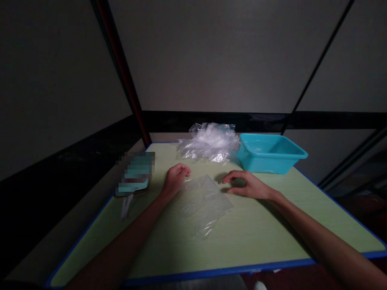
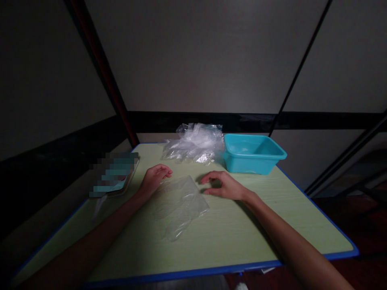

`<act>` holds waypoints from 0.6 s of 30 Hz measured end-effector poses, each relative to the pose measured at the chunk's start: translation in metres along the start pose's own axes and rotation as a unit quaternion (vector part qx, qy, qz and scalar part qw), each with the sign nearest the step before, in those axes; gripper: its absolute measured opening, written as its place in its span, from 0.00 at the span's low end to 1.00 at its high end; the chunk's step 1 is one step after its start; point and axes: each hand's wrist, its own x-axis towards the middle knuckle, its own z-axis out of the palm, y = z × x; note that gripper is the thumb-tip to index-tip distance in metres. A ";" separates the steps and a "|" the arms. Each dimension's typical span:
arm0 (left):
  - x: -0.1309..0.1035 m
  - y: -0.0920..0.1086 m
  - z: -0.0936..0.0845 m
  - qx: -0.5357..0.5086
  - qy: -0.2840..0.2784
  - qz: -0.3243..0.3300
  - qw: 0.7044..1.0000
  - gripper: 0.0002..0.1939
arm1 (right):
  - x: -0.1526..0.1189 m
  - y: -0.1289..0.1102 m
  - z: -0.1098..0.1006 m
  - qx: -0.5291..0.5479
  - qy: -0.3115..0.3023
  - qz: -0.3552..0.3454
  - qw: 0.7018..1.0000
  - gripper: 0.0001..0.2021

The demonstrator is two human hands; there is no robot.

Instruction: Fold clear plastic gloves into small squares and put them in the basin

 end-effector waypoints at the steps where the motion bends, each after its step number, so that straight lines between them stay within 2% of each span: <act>1: 0.000 0.000 0.000 -0.001 -0.001 0.001 1.000 0.06 | 0.002 0.002 0.000 -0.014 -0.008 -0.023 1.000 0.19; 4: 0.000 0.000 0.000 -0.003 -0.003 0.003 1.000 0.06 | 0.008 0.007 0.000 -0.046 -0.047 -0.054 0.996 0.33; 7: 0.001 -0.001 0.000 -0.003 -0.005 0.003 1.000 0.06 | 0.011 0.009 0.000 -0.064 -0.088 -0.051 0.993 0.40; 12: 0.003 -0.004 0.001 -0.005 -0.004 0.000 1.000 0.06 | 0.008 0.007 -0.005 -0.074 -0.157 -0.022 0.985 0.47; 18: 0.002 -0.004 0.002 -0.010 -0.004 0.001 1.000 0.06 | 0.012 0.007 0.002 -0.088 -0.157 0.000 0.984 0.50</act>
